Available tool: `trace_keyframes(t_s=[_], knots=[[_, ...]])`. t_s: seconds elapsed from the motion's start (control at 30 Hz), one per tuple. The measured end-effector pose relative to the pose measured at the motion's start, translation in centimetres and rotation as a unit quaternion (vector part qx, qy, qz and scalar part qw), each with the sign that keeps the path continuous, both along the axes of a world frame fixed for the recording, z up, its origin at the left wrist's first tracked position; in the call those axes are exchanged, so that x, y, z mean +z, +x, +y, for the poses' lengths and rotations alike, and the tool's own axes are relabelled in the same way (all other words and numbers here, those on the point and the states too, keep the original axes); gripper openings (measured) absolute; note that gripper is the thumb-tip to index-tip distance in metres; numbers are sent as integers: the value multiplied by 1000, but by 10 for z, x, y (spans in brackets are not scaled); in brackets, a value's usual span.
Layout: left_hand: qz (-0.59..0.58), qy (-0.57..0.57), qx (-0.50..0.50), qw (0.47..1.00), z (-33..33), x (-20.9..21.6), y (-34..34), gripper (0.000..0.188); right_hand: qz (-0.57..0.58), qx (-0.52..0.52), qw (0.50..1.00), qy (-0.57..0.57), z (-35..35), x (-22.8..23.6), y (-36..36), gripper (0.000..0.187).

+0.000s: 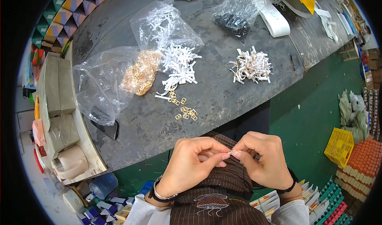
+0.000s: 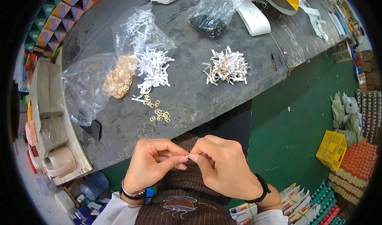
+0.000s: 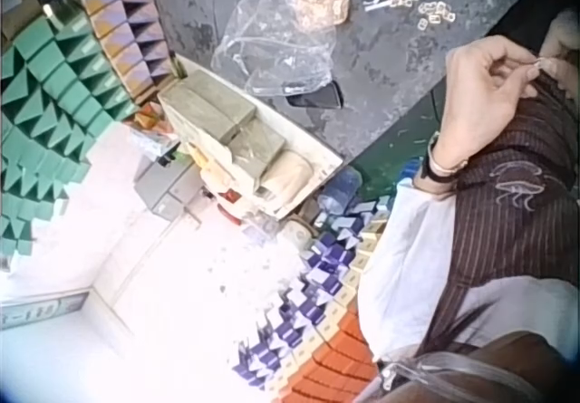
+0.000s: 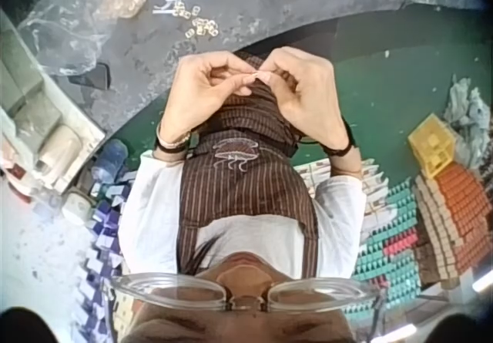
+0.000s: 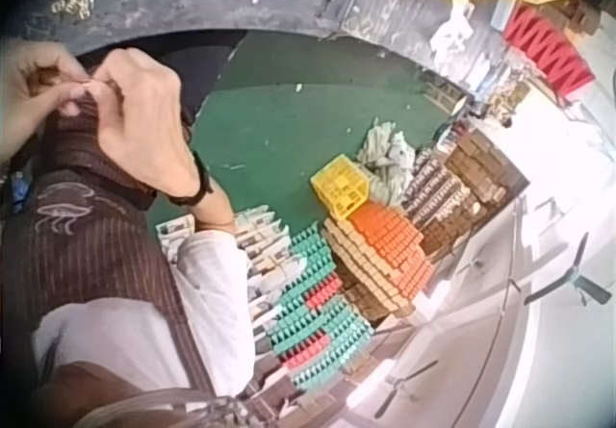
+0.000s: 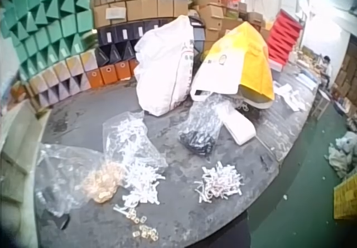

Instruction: Assembling small white plastic shoe components by inserting gold-colored rings.

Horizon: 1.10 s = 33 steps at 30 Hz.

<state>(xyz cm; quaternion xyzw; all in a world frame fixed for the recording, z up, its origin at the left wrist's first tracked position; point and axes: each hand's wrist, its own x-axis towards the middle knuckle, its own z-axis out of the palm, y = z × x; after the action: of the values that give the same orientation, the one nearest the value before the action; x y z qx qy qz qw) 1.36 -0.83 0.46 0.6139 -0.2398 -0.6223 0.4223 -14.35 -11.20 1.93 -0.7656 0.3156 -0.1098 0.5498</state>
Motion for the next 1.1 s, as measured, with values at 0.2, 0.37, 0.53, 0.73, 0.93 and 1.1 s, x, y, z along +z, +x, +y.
trace_keyframes(t_s=[0.2, 0.37, 0.53, 0.73, 0.93, 1.1], knots=[[-96, -38, -12, 995, -4, 6, 0, 2, 3, 5, 1000, -29, 4, -2, 0, 7], [-141, -50, -32, 988, -6, 10, 1, 3, -2, 30, 999, -36, -2, -5, 0, 7], [-169, -66, -48, 982, -6, 10, 5, 3, 19, 14, 997, 69, 0, -3, 3, 7], [-196, -89, -126, 968, -9, 16, 17, 4, 11, 17, 994, 106, 0, -4, -1, 8], [-167, -74, -139, 973, -8, 21, 24, 1, 3, 15, 995, 101, 2, -1, -3, 9], [-144, -57, -121, 980, -8, 24, 23, 2, -9, 11, 997, 73, 4, 0, -3, 7]])
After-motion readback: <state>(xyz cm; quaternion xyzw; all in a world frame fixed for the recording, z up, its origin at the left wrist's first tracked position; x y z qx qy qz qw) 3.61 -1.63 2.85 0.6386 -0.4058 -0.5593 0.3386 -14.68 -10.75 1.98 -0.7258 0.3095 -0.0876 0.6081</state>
